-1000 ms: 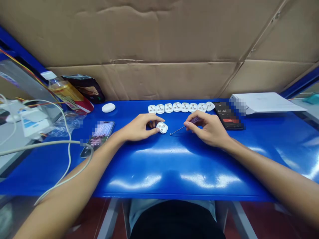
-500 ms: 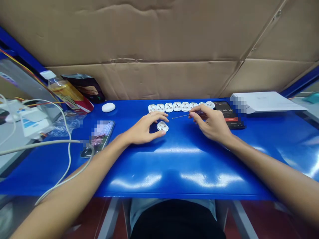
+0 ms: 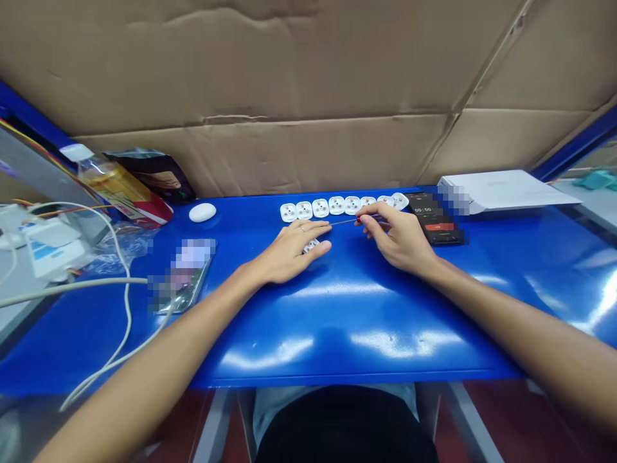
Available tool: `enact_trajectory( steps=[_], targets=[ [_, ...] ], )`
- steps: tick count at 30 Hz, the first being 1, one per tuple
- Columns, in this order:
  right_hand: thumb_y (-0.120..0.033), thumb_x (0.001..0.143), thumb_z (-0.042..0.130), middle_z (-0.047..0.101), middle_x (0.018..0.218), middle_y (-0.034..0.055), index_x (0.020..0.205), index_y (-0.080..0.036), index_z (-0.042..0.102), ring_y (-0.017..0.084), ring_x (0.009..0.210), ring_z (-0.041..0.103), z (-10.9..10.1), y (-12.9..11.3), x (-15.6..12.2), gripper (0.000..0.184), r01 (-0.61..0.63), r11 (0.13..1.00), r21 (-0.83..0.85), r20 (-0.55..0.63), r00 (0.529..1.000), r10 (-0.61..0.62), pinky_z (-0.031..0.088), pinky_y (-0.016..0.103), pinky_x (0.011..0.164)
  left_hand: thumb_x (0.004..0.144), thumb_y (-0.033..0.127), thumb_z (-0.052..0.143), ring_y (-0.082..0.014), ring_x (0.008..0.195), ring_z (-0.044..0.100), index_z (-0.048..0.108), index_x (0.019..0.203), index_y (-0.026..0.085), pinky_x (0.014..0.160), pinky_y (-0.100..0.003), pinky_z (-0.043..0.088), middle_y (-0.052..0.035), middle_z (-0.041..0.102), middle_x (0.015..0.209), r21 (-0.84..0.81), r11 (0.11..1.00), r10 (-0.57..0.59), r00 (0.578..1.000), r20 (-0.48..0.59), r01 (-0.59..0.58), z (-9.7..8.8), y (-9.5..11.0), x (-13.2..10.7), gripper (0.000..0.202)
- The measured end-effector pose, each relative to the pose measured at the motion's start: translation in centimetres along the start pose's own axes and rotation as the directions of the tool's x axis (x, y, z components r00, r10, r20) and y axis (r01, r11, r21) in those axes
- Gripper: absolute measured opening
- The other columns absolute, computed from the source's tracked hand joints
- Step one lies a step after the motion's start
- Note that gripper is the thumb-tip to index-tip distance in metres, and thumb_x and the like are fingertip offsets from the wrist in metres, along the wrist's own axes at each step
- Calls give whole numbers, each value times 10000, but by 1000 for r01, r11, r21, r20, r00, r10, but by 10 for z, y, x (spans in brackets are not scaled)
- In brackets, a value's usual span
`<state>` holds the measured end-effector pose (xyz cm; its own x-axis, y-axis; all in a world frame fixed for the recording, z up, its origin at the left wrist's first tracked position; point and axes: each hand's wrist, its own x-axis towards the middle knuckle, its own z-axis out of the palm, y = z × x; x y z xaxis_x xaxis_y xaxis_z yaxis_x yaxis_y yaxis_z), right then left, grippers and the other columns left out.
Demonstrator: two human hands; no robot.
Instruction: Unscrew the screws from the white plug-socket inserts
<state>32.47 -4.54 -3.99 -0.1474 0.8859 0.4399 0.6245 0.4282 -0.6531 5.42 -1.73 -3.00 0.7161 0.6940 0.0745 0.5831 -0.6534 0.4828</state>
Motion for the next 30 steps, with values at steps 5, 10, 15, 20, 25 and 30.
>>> enact_trajectory(
  steps=[5, 10, 15, 20, 25, 30],
  targets=[
    [-427, 1083, 546, 795, 1015, 70, 1128, -259, 708, 255, 825, 749, 0, 3, 1, 237, 16, 1000, -1, -34, 999, -16, 604, 454, 821, 1108, 616, 342, -336, 1600, 368, 497, 1625, 223, 1340, -557, 251, -87, 461, 1703, 0, 999, -55, 999, 1, 55, 0, 3, 1, 668],
    [-488, 1082, 548, 786, 986, 63, 1116, -251, 694, 230, 782, 742, 0, 4, 2, 280, -3, 1000, 26, -77, 997, 5, 600, 431, 800, 1061, 657, 468, -345, 1652, 264, 452, 1650, 238, 1357, -557, 212, -98, 340, 1766, -18, 998, -66, 998, -8, 66, 0, 2, -2, 723],
    [-534, 1040, 621, 699, 730, -1, 1036, -242, 675, 186, 626, 679, -3, -2, 3, 297, -70, 991, 117, -137, 987, 86, 548, 351, 646, 898, 662, 742, -367, 1461, 532, 587, 1519, 236, 1249, -530, 426, -131, 579, 1578, -81, 997, -9, 993, -114, 0, -11, -8, -12, 769],
    [-505, 986, 710, 722, 784, 18, 977, -248, 701, 189, 620, 662, -5, -11, 0, 257, -25, 977, 211, -96, 994, 46, 549, 361, 612, 901, 609, 767, -313, 1196, 705, 718, 1355, 226, 1070, -448, 558, -92, 752, 1342, -143, 989, -36, 995, -94, 22, -18, -13, -15, 596],
    [-463, 1014, 673, 776, 915, 62, 1060, -261, 727, 230, 743, 715, -3, -19, -8, 215, 1, 977, 215, 10, 1000, -3, 585, 403, 701, 930, 597, 744, -303, 1202, 715, 736, 1352, 225, 1080, -436, 547, -86, 767, 1333, -158, 987, -17, 996, -93, 2, -14, -12, -14, 563],
    [-424, 1025, 664, 785, 941, 69, 1076, -235, 736, 219, 725, 702, -3, -20, -12, 209, 20, 986, 168, 23, 999, -24, 549, 385, 675, 924, 562, 770, -292, 1138, 731, 744, 1356, 214, 1035, -410, 553, -92, 787, 1266, -174, 985, -15, 995, -101, -3, -13, -13, -14, 555]
  ],
)
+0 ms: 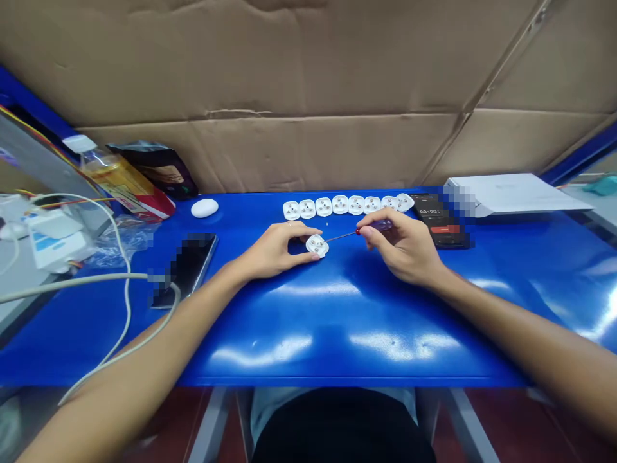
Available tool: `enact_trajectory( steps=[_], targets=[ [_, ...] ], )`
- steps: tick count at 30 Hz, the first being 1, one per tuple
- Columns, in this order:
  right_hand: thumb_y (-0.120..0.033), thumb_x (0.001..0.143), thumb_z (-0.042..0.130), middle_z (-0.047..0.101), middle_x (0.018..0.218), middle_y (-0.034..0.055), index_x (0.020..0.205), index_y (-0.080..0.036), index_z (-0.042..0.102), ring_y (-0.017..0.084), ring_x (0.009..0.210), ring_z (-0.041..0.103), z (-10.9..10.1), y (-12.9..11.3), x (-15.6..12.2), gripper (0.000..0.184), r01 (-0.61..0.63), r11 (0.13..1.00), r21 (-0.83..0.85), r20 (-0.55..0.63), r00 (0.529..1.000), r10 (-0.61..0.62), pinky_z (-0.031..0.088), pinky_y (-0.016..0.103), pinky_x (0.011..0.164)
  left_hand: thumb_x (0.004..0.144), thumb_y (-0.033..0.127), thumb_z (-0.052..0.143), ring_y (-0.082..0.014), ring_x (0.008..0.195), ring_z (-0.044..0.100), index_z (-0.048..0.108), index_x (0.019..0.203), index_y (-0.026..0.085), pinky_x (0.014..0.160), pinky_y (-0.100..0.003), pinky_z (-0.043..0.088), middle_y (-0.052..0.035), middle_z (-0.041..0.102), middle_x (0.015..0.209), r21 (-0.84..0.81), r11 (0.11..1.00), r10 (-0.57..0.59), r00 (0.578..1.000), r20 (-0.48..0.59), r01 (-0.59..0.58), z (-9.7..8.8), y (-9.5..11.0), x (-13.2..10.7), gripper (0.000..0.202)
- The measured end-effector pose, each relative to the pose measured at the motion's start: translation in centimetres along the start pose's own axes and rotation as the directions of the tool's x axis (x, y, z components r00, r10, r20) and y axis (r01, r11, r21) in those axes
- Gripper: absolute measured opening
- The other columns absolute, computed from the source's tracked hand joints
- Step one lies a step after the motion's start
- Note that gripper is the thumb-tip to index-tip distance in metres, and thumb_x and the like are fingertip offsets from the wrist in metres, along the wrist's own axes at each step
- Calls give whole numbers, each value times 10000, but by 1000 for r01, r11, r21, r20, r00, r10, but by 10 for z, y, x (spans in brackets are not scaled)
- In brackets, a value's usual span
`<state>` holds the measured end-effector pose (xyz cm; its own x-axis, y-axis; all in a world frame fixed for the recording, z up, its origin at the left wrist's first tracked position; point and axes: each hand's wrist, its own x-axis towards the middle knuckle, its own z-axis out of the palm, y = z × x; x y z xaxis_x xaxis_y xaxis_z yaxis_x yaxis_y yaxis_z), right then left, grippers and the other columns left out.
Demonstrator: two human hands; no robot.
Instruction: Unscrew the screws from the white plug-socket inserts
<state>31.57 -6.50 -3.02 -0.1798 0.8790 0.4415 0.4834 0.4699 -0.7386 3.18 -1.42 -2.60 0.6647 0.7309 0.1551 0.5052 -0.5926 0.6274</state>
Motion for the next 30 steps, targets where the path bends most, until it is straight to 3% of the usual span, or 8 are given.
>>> enact_trajectory(
  steps=[17, 23, 30],
  targets=[
    [-438, 1024, 659, 785, 974, 61, 1055, -257, 703, 244, 821, 738, 0, 1, 1, 188, -11, 1000, 1, 38, 999, 11, 587, 405, 746, 954, 546, 747, -286, 1153, 732, 733, 1378, 227, 1041, -411, 548, -83, 780, 1283, 13, 1000, 19, 1000, 8, -19, -1, 2, -1, 530],
    [-366, 1058, 566, 760, 1042, 75, 1053, -255, 651, 254, 900, 714, -1, -5, 0, 140, 61, 994, -94, 97, 994, -52, 564, 405, 811, 966, 537, 736, -280, 1150, 735, 748, 1363, 222, 1049, -393, 545, -86, 782, 1272, 0, 1000, 26, 1000, -6, -26, 0, 2, -1, 507],
    [-379, 1083, 518, 739, 867, 47, 998, -250, 613, 204, 666, 645, 0, -8, 2, 181, -24, 991, -131, 59, 998, 32, 493, 371, 683, 977, 502, 733, -269, 1111, 741, 754, 1353, 228, 1044, -392, 555, -84, 782, 1238, -51, 997, 51, 999, -6, -51, 3, 6, -1, 466]
  ],
)
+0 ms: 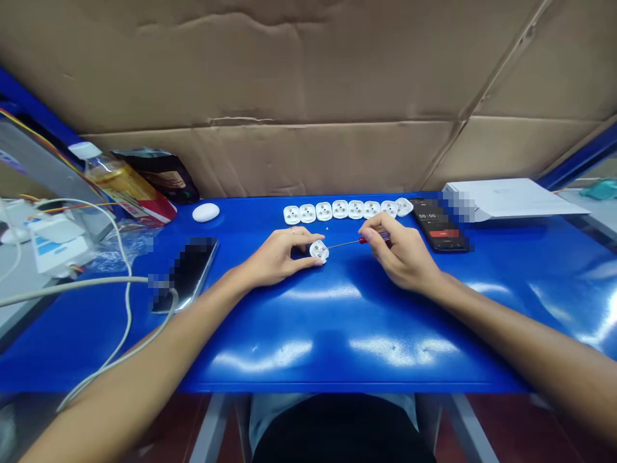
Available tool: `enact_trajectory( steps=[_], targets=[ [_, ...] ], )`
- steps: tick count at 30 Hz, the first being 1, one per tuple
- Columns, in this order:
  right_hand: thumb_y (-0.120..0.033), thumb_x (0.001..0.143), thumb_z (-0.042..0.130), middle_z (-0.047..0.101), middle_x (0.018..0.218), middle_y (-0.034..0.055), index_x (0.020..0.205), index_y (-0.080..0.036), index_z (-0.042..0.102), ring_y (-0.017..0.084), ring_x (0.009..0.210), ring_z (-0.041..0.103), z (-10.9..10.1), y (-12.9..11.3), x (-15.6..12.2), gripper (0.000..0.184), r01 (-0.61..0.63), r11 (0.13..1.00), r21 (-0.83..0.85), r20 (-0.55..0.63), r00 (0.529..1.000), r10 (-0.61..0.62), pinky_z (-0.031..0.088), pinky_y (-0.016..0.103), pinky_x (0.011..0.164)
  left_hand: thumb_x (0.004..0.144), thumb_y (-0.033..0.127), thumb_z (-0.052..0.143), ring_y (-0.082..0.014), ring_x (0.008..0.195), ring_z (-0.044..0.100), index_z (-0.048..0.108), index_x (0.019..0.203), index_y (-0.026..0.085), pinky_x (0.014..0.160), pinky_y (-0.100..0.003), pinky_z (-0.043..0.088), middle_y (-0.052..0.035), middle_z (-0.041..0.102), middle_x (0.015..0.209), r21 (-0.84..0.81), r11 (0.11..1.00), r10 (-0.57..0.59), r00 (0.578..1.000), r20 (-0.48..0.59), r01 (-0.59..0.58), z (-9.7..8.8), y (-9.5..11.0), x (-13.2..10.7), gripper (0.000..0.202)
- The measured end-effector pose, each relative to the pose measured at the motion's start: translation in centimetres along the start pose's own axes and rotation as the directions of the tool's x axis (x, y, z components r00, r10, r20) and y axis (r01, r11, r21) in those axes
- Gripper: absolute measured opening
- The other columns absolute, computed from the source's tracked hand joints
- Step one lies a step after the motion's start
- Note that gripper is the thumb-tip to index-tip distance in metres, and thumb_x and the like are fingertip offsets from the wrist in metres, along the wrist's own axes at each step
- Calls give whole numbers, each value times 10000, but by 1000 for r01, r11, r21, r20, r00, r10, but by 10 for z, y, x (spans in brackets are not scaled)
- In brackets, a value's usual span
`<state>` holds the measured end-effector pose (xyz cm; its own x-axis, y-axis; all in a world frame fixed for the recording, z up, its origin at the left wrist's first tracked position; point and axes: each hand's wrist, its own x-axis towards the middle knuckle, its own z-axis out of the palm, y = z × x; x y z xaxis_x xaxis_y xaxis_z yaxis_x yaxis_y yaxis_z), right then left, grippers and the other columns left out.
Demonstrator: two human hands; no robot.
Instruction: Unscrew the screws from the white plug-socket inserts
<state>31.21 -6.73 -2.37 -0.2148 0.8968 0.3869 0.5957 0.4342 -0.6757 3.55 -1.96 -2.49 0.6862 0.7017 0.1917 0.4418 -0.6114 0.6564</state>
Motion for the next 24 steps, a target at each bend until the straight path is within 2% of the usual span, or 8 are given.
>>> enact_trajectory(
  steps=[4, 9, 13, 15, 17, 19, 22, 24],
  targets=[
    [-337, 1075, 514, 729, 906, 41, 1092, -255, 611, 193, 660, 631, 1, 1, -1, 128, 26, 1000, 14, 0, 1000, -26, 495, 353, 651, 973, 494, 738, -274, 1120, 740, 751, 1356, 227, 1046, -408, 561, -94, 780, 1245, -28, 1000, 3, 1000, -3, -3, 1, 1, 0, 467],
    [-298, 1030, 558, 760, 1076, 83, 1130, -247, 633, 261, 932, 736, 1, 2, -2, 136, 88, 996, -7, 13, 996, -88, 573, 399, 826, 961, 485, 752, -286, 1135, 738, 766, 1327, 219, 1067, -424, 554, -98, 784, 1255, -45, 999, -20, 1000, 3, 20, -1, -1, 0, 453],
    [-388, 1056, 557, 774, 955, 68, 1085, -253, 663, 259, 838, 737, 2, 5, -2, 174, 30, 997, -68, -11, 999, -31, 564, 392, 763, 970, 482, 745, -268, 1096, 741, 750, 1362, 208, 1040, -398, 556, -95, 787, 1229, -28, 999, -22, 1000, 15, 23, -2, -2, 0, 478],
    [-354, 1065, 530, 771, 964, 74, 1059, -254, 656, 255, 836, 736, 3, 6, -3, 160, 46, 997, -65, -18, 999, -47, 562, 395, 765, 972, 488, 743, -261, 1079, 742, 747, 1369, 217, 1025, -386, 557, -88, 786, 1219, -27, 999, -21, 1000, 22, 21, -3, -1, 0, 481],
    [-281, 1035, 546, 764, 1035, 86, 1086, -252, 637, 262, 894, 743, 3, 6, -3, 109, 94, 995, -40, -30, 995, -96, 574, 410, 807, 971, 486, 744, -258, 1071, 740, 745, 1373, 213, 1021, -383, 556, -90, 784, 1213, -30, 999, -17, 1000, 25, 18, -3, -1, -1, 486],
    [-240, 1000, 572, 758, 1084, 96, 1122, -244, 624, 273, 943, 749, 2, 5, -3, 133, 123, 992, -17, -25, 992, -124, 585, 426, 842, 973, 482, 744, -259, 1077, 738, 738, 1383, 205, 1024, -386, 555, -96, 781, 1217, -27, 999, -15, 999, 30, 16, -3, 0, -1, 494],
    [-309, 1030, 575, 770, 1014, 89, 1052, -234, 641, 268, 889, 746, 1, 4, -3, 103, 84, 995, -52, -9, 996, -85, 583, 414, 798, 977, 475, 742, -260, 1088, 736, 736, 1385, 199, 1029, -385, 554, -99, 780, 1226, -17, 1000, -19, 999, 33, 20, -3, 0, -1, 493],
    [-361, 1060, 546, 774, 943, 74, 986, -236, 653, 252, 828, 734, 0, 4, -3, 182, 62, 994, -89, -6, 998, -63, 567, 391, 752, 977, 467, 746, -260, 1088, 736, 738, 1381, 188, 1033, -383, 553, -102, 778, 1227, -17, 1000, -20, 999, 35, 20, -3, 0, 0, 491]
  ],
)
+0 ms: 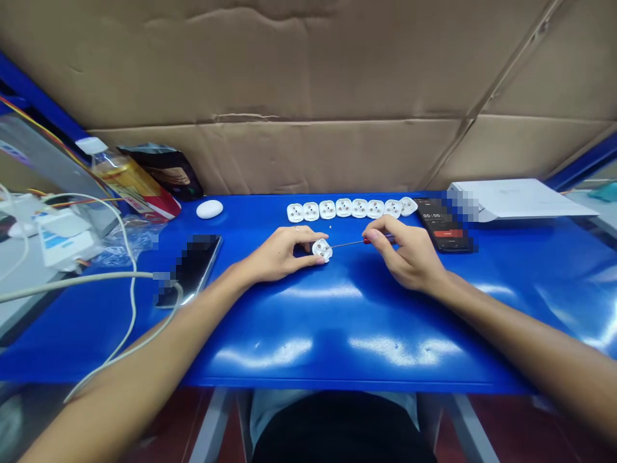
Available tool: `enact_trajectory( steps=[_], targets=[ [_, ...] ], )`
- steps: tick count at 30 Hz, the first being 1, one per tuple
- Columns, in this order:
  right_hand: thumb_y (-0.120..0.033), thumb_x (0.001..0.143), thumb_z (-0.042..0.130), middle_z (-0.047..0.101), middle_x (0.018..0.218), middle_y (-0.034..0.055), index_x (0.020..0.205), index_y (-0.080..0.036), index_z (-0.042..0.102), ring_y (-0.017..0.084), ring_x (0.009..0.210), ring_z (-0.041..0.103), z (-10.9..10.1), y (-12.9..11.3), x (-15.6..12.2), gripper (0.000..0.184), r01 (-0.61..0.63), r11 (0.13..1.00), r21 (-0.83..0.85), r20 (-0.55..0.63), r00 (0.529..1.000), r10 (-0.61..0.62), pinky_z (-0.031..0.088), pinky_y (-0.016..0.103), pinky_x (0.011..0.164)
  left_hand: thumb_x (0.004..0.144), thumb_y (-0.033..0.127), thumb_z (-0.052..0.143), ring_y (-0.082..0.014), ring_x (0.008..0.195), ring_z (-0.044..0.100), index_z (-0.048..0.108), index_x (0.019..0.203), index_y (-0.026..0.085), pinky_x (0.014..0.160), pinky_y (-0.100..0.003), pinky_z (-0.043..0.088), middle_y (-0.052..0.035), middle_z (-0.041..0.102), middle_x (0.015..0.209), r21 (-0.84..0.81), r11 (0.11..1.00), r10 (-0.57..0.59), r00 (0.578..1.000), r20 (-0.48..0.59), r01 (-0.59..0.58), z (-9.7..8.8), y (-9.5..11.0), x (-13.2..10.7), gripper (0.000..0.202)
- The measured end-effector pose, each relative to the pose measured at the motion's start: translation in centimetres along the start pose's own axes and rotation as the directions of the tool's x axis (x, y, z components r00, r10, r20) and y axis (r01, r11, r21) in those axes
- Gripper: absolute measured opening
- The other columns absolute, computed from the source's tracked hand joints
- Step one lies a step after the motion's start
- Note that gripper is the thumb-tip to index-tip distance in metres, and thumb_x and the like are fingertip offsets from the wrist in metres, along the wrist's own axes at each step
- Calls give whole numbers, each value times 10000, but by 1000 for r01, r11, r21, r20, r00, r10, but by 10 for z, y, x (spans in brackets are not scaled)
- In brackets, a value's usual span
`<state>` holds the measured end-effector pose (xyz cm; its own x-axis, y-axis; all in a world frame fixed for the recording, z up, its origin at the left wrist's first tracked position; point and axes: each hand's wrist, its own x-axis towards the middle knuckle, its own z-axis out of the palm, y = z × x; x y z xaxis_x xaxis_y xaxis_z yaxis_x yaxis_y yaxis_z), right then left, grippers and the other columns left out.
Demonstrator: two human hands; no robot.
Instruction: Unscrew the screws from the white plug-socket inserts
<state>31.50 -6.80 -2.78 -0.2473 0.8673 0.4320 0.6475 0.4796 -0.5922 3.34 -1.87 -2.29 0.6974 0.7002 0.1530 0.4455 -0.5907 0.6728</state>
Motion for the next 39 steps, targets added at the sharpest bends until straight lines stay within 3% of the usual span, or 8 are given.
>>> enact_trajectory(
  steps=[7, 12, 15, 18, 23, 28, 34, 39],
  targets=[
    [-251, 1007, 566, 775, 1064, 87, 1130, -227, 643, 255, 920, 755, 1, 1, 0, 147, 94, 995, 23, -33, 995, -93, 595, 399, 828, 982, 426, 754, -245, 1061, 736, 736, 1379, 164, 998, -359, 556, -102, 779, 1199, -16, 1000, 16, 1000, -6, -16, 0, -2, 0, 476],
    [-327, 1065, 540, 764, 864, 39, 969, -233, 651, 207, 739, 719, -1, -1, 1, 175, 43, 999, -18, -10, 999, -44, 547, 342, 703, 989, 433, 744, -251, 1091, 735, 739, 1374, 180, 997, -357, 556, -101, 776, 1232, 1, 1000, 23, 1000, -5, -23, 0, -2, 0, 461],
    [-262, 1032, 553, 771, 962, 57, 1046, -227, 651, 217, 830, 739, 1, 0, 1, 104, 91, 996, -5, -36, 995, -91, 575, 348, 768, 990, 445, 742, -254, 1085, 735, 738, 1370, 190, 994, -373, 559, -97, 776, 1231, -3, 1000, 24, 1000, -4, -24, 0, -2, 0, 458],
    [-236, 996, 570, 768, 1054, 80, 1126, -219, 633, 235, 917, 757, 2, 2, 0, 145, 109, 994, 23, -41, 993, -108, 595, 365, 827, 990, 433, 745, -252, 1063, 735, 738, 1369, 174, 989, -376, 558, -103, 776, 1204, -4, 1000, 25, 1000, 1, -25, 0, -2, 0, 460],
    [-340, 1046, 572, 781, 955, 65, 1053, -231, 648, 236, 844, 755, 3, 2, 0, 134, 26, 999, -18, -38, 999, -27, 579, 349, 748, 992, 420, 745, -245, 1038, 733, 740, 1366, 170, 970, -365, 560, -100, 777, 1176, 10, 1000, 27, 1000, 4, -27, 0, -3, 0, 451],
    [-214, 968, 600, 771, 1006, 63, 1105, -227, 624, 224, 873, 752, 2, 1, 0, 139, 127, 992, 11, -64, 990, -126, 601, 351, 794, 995, 423, 739, -243, 1048, 734, 741, 1363, 166, 980, -358, 556, -102, 774, 1185, 4, 1000, 30, 1000, 5, -30, 1, -3, 0, 449],
    [-313, 1040, 577, 777, 944, 61, 1048, -232, 635, 232, 819, 753, 2, 1, 0, 99, 71, 997, -38, -50, 996, -73, 583, 359, 724, 1000, 442, 727, -244, 1045, 734, 738, 1363, 188, 970, -366, 562, -96, 778, 1183, 11, 999, 35, 999, 8, -35, 0, -3, 0, 443],
    [-200, 961, 594, 765, 969, 59, 1057, -232, 629, 232, 855, 746, 1, 0, 0, 107, 129, 992, -9, -50, 990, -130, 594, 373, 775, 1001, 452, 726, -246, 1050, 736, 740, 1358, 193, 974, -369, 562, -97, 779, 1197, 6, 999, 37, 999, 8, -37, 0, -2, 0, 441]
  ],
)
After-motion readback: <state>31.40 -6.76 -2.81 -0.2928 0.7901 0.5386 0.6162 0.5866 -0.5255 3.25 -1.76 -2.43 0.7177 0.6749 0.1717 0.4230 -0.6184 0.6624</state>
